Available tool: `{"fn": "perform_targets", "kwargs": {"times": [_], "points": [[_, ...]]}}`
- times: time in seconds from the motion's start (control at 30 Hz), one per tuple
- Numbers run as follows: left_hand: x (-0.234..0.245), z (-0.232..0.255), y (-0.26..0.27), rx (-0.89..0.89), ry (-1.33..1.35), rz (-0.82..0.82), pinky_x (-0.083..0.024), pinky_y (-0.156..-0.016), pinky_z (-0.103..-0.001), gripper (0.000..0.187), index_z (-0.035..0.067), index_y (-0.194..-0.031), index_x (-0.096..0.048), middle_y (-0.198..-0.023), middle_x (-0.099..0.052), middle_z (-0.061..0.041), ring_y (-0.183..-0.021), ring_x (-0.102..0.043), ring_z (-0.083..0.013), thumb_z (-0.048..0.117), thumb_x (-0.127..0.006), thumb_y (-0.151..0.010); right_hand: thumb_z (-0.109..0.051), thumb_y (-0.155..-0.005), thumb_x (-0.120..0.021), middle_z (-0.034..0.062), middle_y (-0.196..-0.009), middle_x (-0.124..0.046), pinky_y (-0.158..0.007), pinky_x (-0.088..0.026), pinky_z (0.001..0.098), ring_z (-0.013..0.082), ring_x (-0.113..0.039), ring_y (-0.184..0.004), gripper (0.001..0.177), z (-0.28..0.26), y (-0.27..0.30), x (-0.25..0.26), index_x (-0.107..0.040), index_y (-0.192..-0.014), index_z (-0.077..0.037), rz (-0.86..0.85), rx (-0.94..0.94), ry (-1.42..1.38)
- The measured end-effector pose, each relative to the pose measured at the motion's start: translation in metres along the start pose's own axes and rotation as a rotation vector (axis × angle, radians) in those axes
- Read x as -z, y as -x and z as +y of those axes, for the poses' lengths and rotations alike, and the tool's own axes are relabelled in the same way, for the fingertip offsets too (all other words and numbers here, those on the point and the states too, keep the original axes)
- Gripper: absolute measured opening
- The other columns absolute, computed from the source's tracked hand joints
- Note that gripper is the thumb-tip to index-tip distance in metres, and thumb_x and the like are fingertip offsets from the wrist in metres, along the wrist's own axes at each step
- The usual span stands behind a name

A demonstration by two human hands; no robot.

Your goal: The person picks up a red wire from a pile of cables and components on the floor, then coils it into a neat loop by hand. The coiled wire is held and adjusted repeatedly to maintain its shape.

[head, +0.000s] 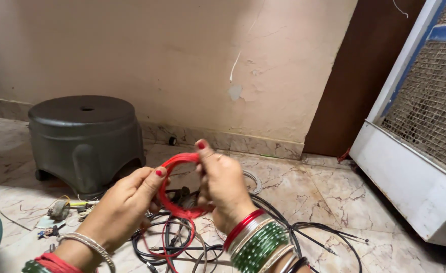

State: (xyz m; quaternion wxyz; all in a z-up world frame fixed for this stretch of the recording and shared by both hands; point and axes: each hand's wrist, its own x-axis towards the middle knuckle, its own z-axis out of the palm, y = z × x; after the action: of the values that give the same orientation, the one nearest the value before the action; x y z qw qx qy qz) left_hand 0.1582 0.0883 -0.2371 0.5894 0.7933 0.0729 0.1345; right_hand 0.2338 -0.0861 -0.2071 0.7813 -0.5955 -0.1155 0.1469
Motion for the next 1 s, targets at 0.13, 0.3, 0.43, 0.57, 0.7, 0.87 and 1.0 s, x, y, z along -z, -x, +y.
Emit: {"fn": "perform_targets", "kwargs": {"times": [0.13,0.3,0.43,0.57,0.7,0.87,1.0], "points": [[-0.005,-0.014,-0.007,-0.035,0.181,-0.042,-0.047,-0.053,-0.031,0.032,0.009,-0.123,-0.067,-0.085,-0.072,-0.007,-0.062,-0.053,-0.0153,0.032,-0.053,-0.107,-0.056,-0.089,-0.067,-0.0098,-0.049,-0.025,-0.037,-0.019,0.0264,0.0064,-0.018,-0.037,0.047,-0.013,-0.006,0.012,-0.049,-0.077,-0.014,0.062,0.068,-0.200],[-0.026,-0.015,-0.010,-0.210,0.294,0.060,-0.049,-0.061,-0.025,0.035,0.001,-0.114,-0.072,-0.080,-0.068,-0.004,-0.068,-0.058,-0.0088,0.027,-0.053,-0.101,-0.055,-0.091,-0.065,-0.0092,-0.048,-0.023,-0.037,-0.017,0.0274,0.0074,-0.014,-0.037,0.047,-0.012,-0.005,0.009,-0.048,-0.079,-0.012,0.130,0.075,-0.346],[-0.040,-0.004,-0.001,-0.107,0.468,0.166,-0.048,-0.064,-0.028,0.038,-0.002,-0.112,-0.073,-0.082,-0.069,-0.006,-0.069,-0.057,-0.0114,0.028,-0.051,-0.104,-0.055,-0.092,-0.064,-0.0089,-0.049,-0.022,-0.037,-0.016,0.0272,0.0066,-0.015,-0.038,0.047,-0.008,-0.002,0.000,-0.047,-0.080,-0.012,0.154,0.088,-0.418],[-0.058,0.012,0.009,0.066,0.978,0.223,-0.058,-0.071,-0.034,0.040,-0.001,-0.107,-0.063,-0.082,-0.072,-0.009,-0.071,-0.067,-0.0182,0.033,-0.042,-0.103,-0.056,-0.093,-0.061,-0.0077,-0.051,-0.023,-0.037,-0.018,0.0274,0.0070,-0.017,-0.039,0.048,0.003,0.007,-0.018,-0.046,-0.082,-0.011,0.172,0.082,-0.485],[-0.062,0.001,0.009,0.070,0.852,0.417,-0.049,-0.064,-0.034,0.041,0.002,-0.110,-0.062,-0.078,-0.061,-0.006,-0.065,-0.056,-0.0165,0.036,-0.040,-0.108,-0.057,-0.095,-0.055,-0.0055,-0.052,-0.025,-0.040,-0.025,0.0281,0.0088,-0.022,-0.040,0.047,0.015,0.021,-0.037,-0.046,-0.082,-0.012,0.178,0.051,-0.521],[-0.043,-0.019,-0.007,0.075,0.619,0.614,-0.049,-0.058,-0.033,0.041,0.004,-0.111,-0.064,-0.080,-0.060,-0.007,-0.063,-0.053,-0.0144,0.038,-0.043,-0.109,-0.061,-0.099,-0.048,-0.0034,-0.054,-0.036,-0.044,-0.034,0.0271,0.0105,-0.034,-0.044,0.052,0.027,0.034,-0.057,-0.050,-0.086,-0.010,-0.002,0.016,-0.517],[-0.028,-0.014,-0.003,-0.025,0.432,0.612,-0.051,-0.056,-0.034,0.043,-0.001,-0.107,-0.064,-0.078,-0.063,-0.006,-0.060,-0.058,-0.0159,0.037,-0.045,-0.108,-0.068,-0.096,-0.034,0.0027,-0.058,-0.053,-0.053,-0.051,0.0307,0.0160,-0.053,-0.050,0.067,0.017,0.031,-0.053,-0.058,-0.091,-0.006,-0.126,-0.111,-0.459]]}}
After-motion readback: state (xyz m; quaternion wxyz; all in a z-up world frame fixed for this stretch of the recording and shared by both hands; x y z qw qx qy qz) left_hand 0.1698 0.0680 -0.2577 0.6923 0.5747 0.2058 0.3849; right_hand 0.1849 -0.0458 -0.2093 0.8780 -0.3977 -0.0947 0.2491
